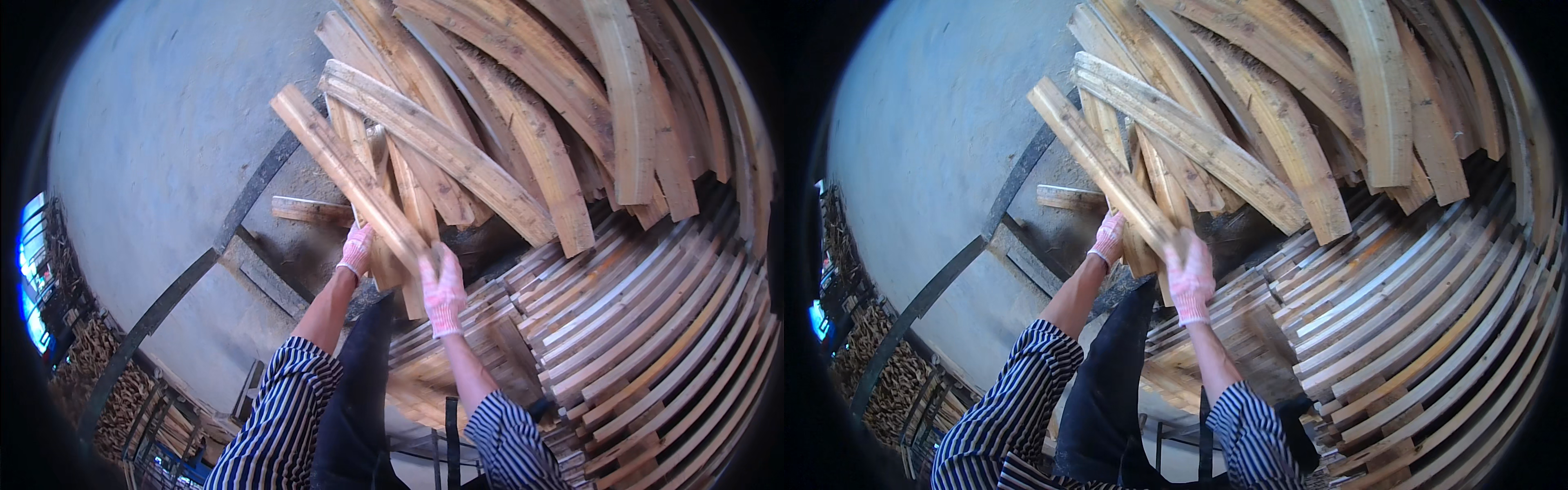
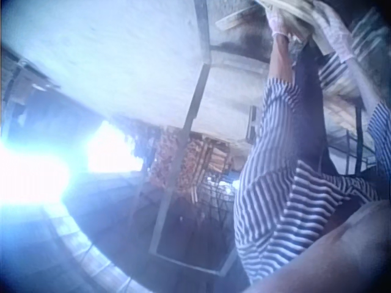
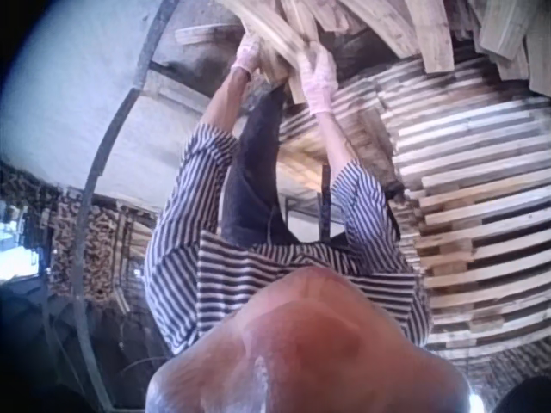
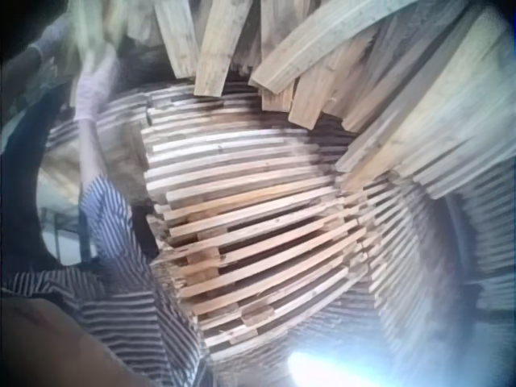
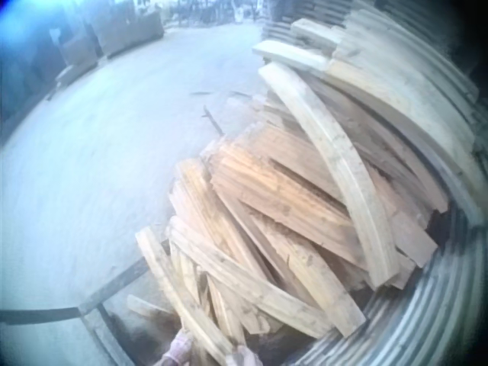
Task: The person repeatedly picks up small wooden planks from a pile on the floor and stacks them onto a metal rack. The person wears pink gloves and a striped shirt while performing the task in a workshop environment.
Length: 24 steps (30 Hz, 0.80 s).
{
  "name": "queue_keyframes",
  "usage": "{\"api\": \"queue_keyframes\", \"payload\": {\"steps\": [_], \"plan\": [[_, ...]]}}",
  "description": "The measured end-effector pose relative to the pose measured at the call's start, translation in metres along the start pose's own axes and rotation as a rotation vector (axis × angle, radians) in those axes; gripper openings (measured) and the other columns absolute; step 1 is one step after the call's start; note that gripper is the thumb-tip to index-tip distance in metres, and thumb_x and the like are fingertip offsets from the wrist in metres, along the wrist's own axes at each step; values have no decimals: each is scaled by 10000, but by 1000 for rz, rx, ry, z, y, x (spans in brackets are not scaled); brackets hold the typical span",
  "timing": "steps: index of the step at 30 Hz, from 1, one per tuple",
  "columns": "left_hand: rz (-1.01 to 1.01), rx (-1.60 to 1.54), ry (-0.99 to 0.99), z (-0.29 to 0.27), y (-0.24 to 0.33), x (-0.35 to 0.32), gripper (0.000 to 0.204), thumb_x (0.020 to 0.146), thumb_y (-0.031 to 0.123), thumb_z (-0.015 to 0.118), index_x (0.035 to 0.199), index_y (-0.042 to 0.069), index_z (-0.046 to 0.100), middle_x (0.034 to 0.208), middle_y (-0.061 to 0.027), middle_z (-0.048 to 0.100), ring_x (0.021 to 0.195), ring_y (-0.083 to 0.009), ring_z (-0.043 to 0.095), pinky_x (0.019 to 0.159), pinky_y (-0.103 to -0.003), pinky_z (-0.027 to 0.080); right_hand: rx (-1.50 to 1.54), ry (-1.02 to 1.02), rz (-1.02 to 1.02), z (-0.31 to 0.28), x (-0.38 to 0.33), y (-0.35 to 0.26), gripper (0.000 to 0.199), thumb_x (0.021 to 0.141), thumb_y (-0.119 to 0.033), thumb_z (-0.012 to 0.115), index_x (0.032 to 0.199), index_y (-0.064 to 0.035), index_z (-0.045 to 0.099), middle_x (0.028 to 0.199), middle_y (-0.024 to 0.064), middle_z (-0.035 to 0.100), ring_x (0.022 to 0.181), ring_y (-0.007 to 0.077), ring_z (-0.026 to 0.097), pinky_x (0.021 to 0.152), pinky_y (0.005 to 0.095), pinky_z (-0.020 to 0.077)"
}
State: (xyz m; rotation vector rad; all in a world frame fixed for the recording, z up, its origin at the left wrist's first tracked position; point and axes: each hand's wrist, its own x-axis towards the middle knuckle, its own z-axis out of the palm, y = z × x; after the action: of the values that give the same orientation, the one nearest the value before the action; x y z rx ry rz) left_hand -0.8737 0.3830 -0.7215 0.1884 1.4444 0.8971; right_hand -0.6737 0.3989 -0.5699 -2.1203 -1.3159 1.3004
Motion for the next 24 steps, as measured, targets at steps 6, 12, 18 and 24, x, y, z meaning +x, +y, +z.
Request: {"api": "queue_keyframes", "payload": {"steps": [6, 12, 18, 24], "plan": [[-106, 111, 60, 47, 43, -24, 375, 1002, 270, 545, 1269, 24, 637, 1119, -124, 704, 977, -234, 689, 855, -377, 568, -791, -293, -150, 28, 48, -43, 993, 759, -458, 819, 1537, -151, 282, 1336, 191, 566, 1260, 378, 546, 1058, 463, 453], [-318, -27, 47, 67, 27, -99, 427, 940, 327, 684, 1224, 9, 673, 1056, -99, 724, 892, -213, 694, 778, -359, 568, -560, -523, 193, -39, -3, 7, 914, 740, -446, 821, 1445, -41, 404, 1351, 229, 521, 1282, 380, 513, 1113, 471, 412], [-508, -524, 138, 71, -54, -132, 589, 923, 375, 722, 1369, 50, 519, 1202, -113, 644, 1089, -271, 626, 975, -426, 502, 94, -639, 445, -39, -29, 87, 1144, 723, -518, 860, 1534, 2, 244, 1550, 243, 272, 1421, 307, 331, 1117, 427, 385], [-431, -334, -5, 80, -15, -157, 625, 896, 348, 761, 1388, 69, 495, 1227, -106, 640, 1115, -256, 631, 995, -404, 516, 275, -713, 438, -35, -39, 103, 1107, 731, -488, 870, 1530, 15, 292, 1310, 237, 625, 1209, 300, 605, 1032, 340, 472]]}}
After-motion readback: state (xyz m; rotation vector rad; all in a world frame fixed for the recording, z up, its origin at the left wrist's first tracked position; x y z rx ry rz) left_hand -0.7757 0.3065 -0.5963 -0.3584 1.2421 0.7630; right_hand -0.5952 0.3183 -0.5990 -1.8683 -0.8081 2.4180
